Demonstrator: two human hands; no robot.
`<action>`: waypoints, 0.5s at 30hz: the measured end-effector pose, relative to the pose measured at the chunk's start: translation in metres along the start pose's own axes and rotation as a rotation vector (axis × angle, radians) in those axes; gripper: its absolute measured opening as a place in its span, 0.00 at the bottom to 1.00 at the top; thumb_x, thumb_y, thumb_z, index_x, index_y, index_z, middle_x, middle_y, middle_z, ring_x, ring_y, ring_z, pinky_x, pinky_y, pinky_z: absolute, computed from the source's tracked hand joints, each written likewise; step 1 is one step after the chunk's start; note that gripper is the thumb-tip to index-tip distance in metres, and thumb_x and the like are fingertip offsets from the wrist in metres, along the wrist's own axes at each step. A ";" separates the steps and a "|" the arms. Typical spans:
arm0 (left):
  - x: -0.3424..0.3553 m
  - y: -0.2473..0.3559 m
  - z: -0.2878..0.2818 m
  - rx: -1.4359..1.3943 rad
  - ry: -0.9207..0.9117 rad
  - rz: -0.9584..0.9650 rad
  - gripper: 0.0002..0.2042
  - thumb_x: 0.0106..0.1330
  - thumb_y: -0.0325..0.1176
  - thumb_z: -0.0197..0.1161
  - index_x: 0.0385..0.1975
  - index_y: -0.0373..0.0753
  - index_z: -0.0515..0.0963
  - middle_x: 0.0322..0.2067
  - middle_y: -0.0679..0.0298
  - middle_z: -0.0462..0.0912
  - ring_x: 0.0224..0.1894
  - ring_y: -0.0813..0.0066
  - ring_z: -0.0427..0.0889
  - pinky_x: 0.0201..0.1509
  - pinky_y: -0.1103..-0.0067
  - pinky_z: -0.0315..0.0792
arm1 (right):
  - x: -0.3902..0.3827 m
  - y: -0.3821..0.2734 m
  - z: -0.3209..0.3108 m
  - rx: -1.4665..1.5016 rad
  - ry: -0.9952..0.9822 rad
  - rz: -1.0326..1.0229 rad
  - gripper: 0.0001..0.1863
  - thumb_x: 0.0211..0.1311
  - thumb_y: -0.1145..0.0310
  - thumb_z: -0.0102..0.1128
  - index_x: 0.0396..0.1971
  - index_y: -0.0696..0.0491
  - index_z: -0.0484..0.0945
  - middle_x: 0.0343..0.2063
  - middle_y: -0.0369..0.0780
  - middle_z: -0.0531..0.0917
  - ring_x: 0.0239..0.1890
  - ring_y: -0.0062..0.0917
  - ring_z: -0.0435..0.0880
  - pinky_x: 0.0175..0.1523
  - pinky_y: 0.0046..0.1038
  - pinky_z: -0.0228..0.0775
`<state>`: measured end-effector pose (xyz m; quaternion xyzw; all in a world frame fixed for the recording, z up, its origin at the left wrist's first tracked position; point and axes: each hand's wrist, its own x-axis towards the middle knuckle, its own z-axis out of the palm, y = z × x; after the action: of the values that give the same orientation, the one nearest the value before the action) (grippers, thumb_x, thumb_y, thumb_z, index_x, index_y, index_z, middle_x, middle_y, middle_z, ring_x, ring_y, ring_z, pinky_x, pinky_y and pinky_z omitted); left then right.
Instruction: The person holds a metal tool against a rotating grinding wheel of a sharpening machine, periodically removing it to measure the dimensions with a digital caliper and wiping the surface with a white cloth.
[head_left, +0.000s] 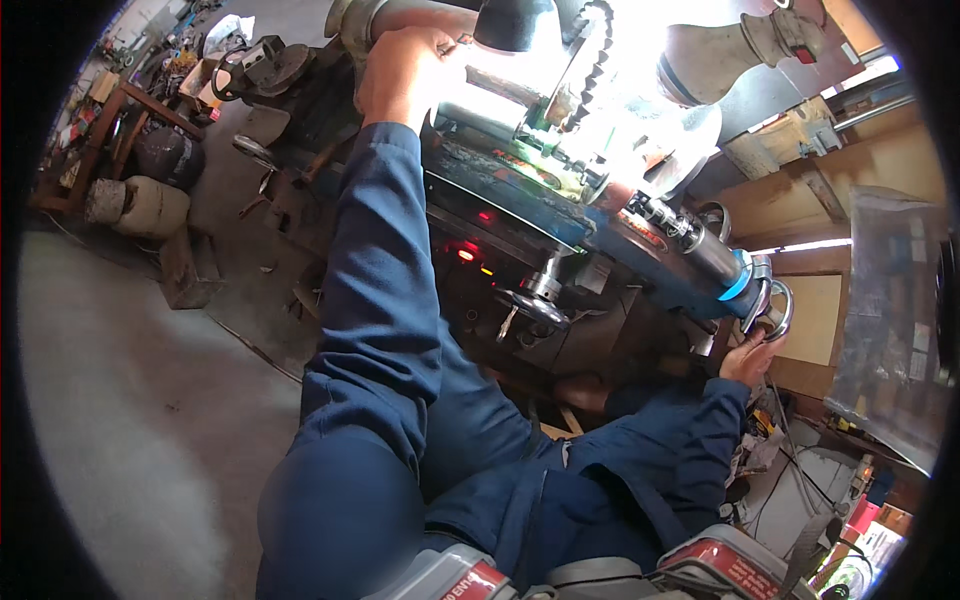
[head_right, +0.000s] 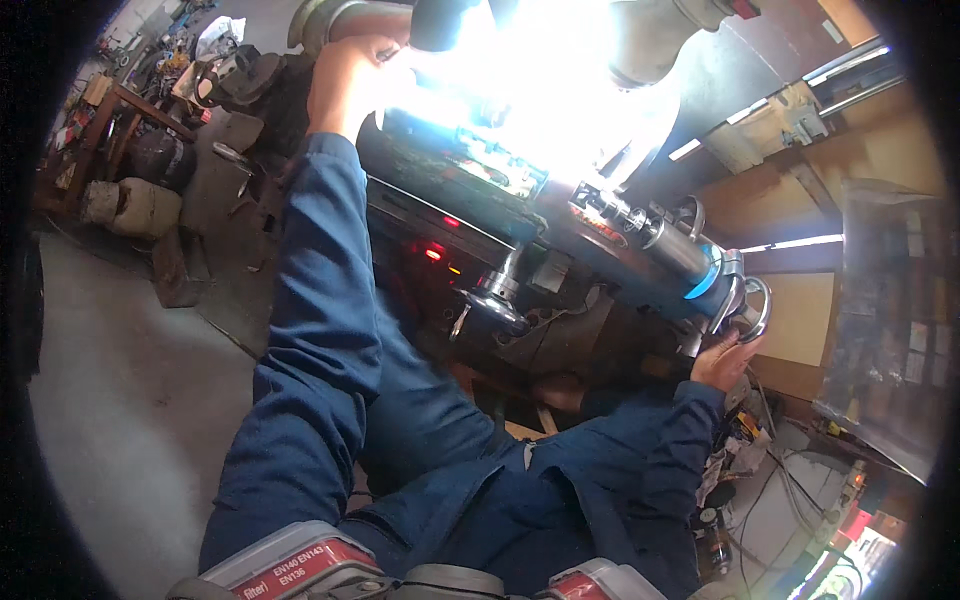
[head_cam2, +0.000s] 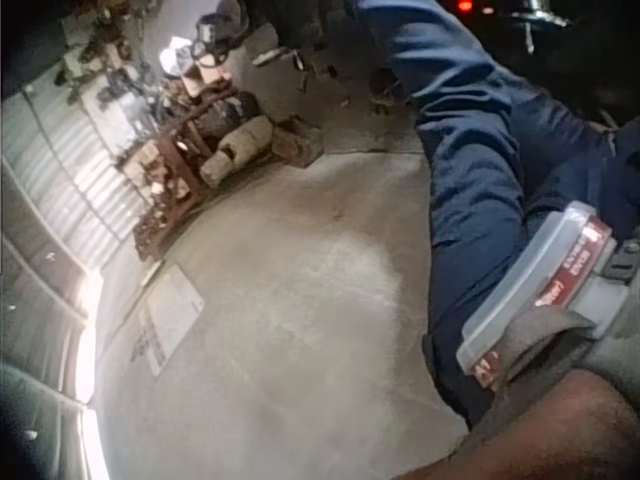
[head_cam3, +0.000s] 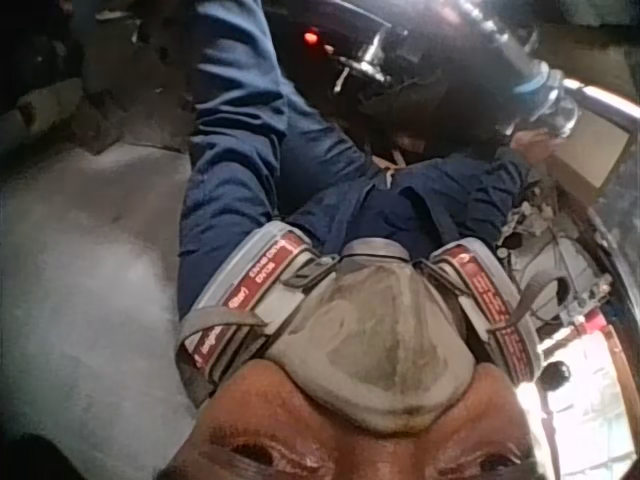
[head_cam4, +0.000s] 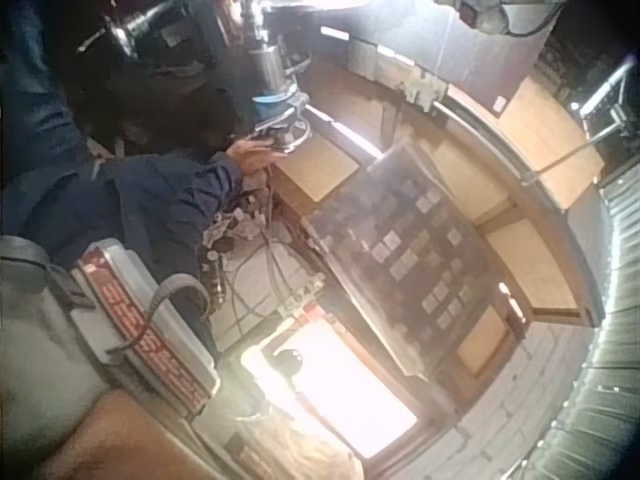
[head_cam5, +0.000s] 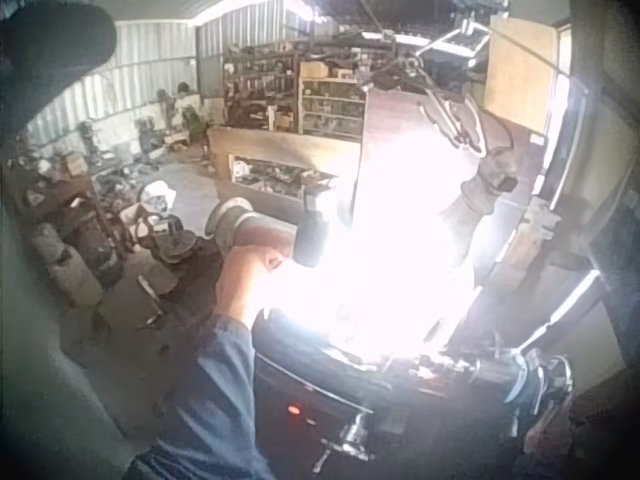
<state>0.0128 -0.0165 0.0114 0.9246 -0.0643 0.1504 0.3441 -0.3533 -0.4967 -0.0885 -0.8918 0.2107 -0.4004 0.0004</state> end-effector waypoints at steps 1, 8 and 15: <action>0.000 -0.002 0.001 -0.001 0.001 -0.002 0.14 0.52 0.40 0.72 0.37 0.43 0.86 0.27 0.55 0.86 0.26 0.67 0.86 0.33 0.71 0.78 | 0.001 -0.002 -0.001 0.006 -0.004 0.025 0.27 0.73 0.68 0.46 0.65 0.64 0.54 0.55 0.61 0.71 0.54 0.56 0.73 0.58 0.46 0.64; -0.002 0.005 -0.003 0.041 -0.038 0.000 0.16 0.53 0.43 0.71 0.40 0.47 0.86 0.31 0.55 0.86 0.32 0.61 0.86 0.39 0.68 0.78 | 0.009 -0.010 -0.008 0.001 -0.033 0.082 0.28 0.75 0.60 0.42 0.66 0.63 0.56 0.57 0.63 0.70 0.57 0.58 0.71 0.59 0.47 0.63; 0.001 0.000 -0.002 0.082 -0.011 0.005 0.13 0.61 0.50 0.66 0.38 0.51 0.86 0.33 0.57 0.86 0.37 0.56 0.85 0.42 0.64 0.78 | 0.019 -0.027 -0.016 0.053 -0.084 0.118 0.29 0.75 0.58 0.41 0.66 0.62 0.56 0.55 0.62 0.72 0.56 0.57 0.73 0.58 0.46 0.65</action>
<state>0.0137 -0.0150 0.0128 0.9385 -0.0625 0.1487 0.3054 -0.3435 -0.4761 -0.0590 -0.8936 0.2519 -0.3673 0.0566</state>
